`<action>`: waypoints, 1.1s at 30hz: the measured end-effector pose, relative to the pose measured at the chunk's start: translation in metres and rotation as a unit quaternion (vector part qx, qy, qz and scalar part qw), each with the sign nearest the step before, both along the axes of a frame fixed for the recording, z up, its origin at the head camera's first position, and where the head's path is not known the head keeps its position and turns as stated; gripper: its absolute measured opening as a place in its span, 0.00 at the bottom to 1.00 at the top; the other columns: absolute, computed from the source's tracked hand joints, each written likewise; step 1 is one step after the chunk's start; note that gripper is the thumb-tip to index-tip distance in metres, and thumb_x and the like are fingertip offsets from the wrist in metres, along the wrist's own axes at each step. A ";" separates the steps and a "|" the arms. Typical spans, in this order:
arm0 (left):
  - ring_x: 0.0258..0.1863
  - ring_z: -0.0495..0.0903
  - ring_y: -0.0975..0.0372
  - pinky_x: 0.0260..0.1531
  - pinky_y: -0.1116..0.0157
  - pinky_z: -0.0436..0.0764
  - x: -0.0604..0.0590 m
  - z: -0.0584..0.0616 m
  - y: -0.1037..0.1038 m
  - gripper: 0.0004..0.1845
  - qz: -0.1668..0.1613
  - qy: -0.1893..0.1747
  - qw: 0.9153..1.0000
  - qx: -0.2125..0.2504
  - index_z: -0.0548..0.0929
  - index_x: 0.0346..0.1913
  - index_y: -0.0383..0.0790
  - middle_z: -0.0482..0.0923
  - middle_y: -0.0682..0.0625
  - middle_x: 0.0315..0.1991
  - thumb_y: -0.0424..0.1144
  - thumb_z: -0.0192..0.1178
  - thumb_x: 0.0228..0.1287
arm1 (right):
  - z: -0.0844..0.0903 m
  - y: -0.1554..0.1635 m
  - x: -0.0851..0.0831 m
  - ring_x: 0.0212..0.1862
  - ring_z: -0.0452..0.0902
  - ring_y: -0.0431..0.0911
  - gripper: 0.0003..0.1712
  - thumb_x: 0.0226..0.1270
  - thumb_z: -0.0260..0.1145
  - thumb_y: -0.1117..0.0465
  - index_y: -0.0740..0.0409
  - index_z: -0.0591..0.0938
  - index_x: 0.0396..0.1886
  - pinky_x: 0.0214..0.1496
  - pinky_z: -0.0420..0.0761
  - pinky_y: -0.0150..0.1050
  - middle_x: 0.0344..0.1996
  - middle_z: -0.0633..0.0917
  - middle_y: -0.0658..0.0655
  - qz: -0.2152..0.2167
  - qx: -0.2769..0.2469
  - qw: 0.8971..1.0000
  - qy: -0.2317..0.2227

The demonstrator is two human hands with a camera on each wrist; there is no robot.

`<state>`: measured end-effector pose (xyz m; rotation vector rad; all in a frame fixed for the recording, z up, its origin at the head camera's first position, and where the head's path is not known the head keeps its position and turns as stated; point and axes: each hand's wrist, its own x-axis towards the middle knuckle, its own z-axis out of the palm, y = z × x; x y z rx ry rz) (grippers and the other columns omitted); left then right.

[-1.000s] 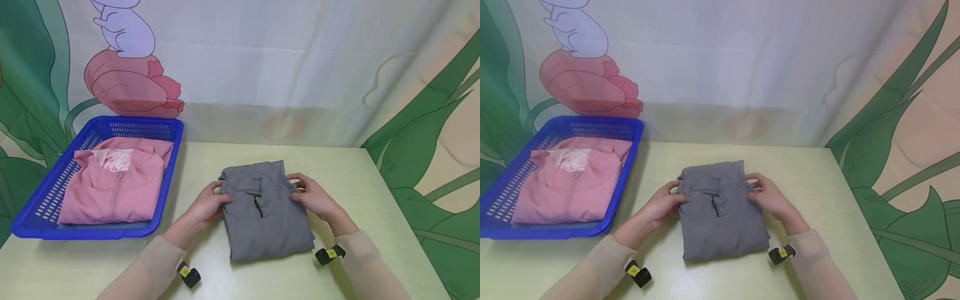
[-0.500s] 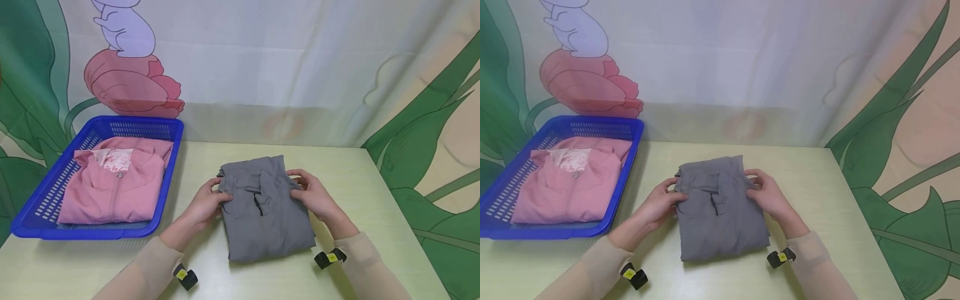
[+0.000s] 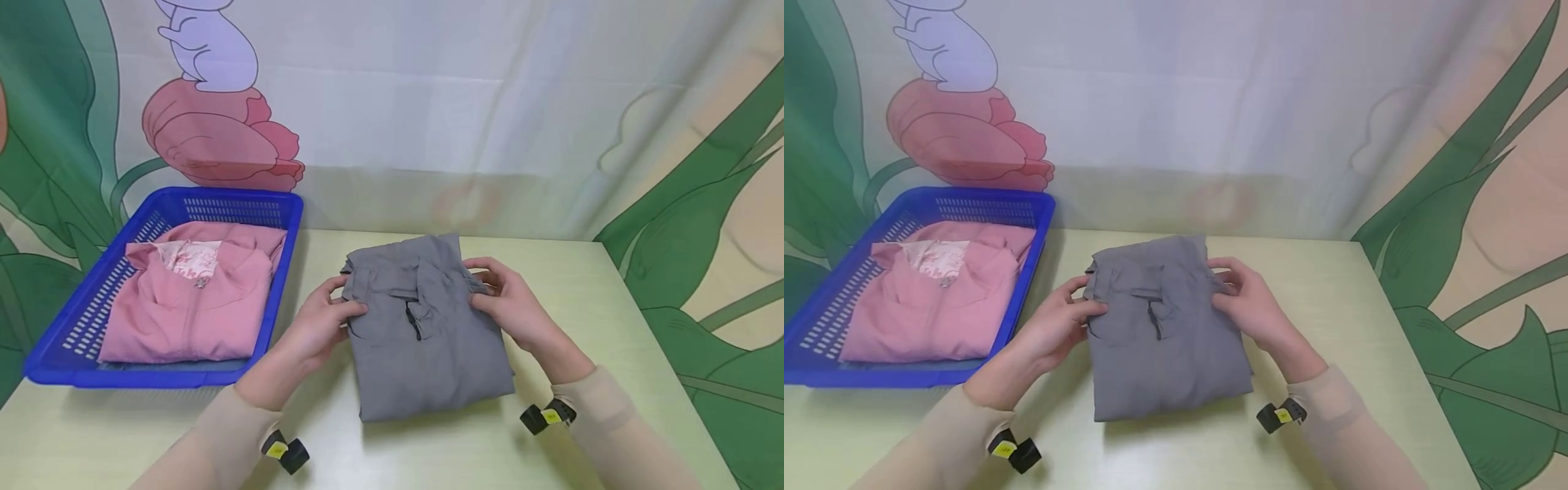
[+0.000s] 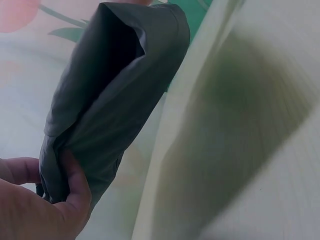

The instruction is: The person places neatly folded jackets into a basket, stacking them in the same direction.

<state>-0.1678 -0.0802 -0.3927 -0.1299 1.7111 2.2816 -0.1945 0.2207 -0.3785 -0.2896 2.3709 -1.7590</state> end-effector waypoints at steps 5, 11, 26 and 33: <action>0.36 0.82 0.65 0.39 0.67 0.82 0.003 0.007 -0.009 0.35 -0.005 0.002 1.000 0.013 0.57 0.74 0.30 0.82 0.51 0.40 0.21 0.56 0.66 | 0.011 -0.011 0.003 0.47 0.77 0.53 0.31 0.65 0.59 0.77 0.61 0.73 0.69 0.46 0.79 0.36 0.55 0.78 0.66 0.001 -0.003 1.000 0.019; 0.36 0.83 0.65 0.40 0.67 0.82 0.007 0.013 -0.023 0.35 -0.008 0.006 1.000 0.029 0.56 0.74 0.30 0.84 0.53 0.38 0.21 0.54 0.66 | 0.022 -0.023 0.006 0.48 0.76 0.52 0.32 0.66 0.60 0.76 0.61 0.73 0.70 0.47 0.78 0.36 0.56 0.78 0.66 0.014 -0.008 1.000 0.025; 0.38 0.83 0.67 0.39 0.69 0.82 0.019 0.033 -0.055 0.39 0.005 0.043 0.999 0.008 0.51 0.77 0.34 0.82 0.54 0.42 0.22 0.55 0.68 | 0.038 -0.058 0.006 0.46 0.77 0.52 0.32 0.63 0.60 0.77 0.57 0.75 0.68 0.44 0.76 0.38 0.56 0.80 0.61 0.040 -0.037 0.997 0.047; 0.40 0.83 0.69 0.38 0.72 0.81 0.016 0.040 -0.067 0.35 0.019 0.046 0.999 0.015 0.53 0.76 0.37 0.82 0.56 0.47 0.23 0.55 0.70 | 0.048 -0.075 0.006 0.43 0.77 0.52 0.31 0.64 0.60 0.76 0.58 0.75 0.68 0.42 0.74 0.38 0.53 0.80 0.61 0.048 -0.045 0.996 0.059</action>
